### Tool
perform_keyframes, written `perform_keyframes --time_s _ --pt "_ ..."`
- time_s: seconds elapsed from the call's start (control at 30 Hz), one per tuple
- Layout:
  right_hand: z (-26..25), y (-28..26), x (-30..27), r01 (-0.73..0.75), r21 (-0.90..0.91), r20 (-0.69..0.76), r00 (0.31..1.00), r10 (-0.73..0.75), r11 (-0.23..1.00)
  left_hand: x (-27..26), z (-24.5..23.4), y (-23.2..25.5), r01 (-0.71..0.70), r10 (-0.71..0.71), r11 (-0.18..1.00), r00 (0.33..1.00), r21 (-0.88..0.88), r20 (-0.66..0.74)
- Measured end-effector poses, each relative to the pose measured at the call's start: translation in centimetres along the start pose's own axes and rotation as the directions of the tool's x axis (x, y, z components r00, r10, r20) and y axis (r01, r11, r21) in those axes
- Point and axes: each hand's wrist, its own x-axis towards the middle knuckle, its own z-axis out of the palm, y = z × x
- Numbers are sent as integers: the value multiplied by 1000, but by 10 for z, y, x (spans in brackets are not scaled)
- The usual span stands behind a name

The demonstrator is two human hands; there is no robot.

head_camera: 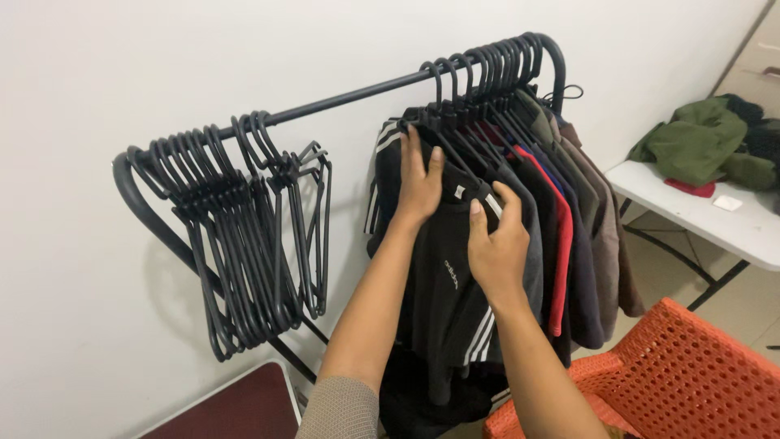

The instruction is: The person smooths a black Adidas t-shirt on a maroon table, then picks up a black hanger and places the t-shirt on it. The shirt is hung on a clothing rack with other garments. The person then picks up a brown garment from a green laundry basket and begins to unfold it.

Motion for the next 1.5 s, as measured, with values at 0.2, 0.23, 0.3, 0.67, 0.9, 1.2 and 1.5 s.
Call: perform_keyframes --time_s 0.2,0.23,0.3,0.67,0.9,1.2,1.5 --pt "-10 29 -32 -266 7 159 952 261 964 -13 18 5 -126 129 991 990 52 -61" --pt "-12 36 -38 -265 11 175 950 259 964 -11 21 6 -193 197 980 977 55 -85" --pt "-16 48 -48 -261 21 205 946 251 965 -4 27 8 -206 209 977 976 63 -57" --pt "-29 72 -83 -402 17 347 861 372 915 9 43 16 -185 184 980 983 72 25" --pt "-28 112 -129 -431 -60 423 806 414 900 2 48 11 -198 199 969 980 149 6" --pt "-46 216 -186 -295 -217 453 813 364 930 -74 103 -15 5 -14 999 977 -43 -212" --pt "-84 242 -228 -455 -278 500 684 532 846 -218 142 -17 303 -314 943 947 -139 -70"
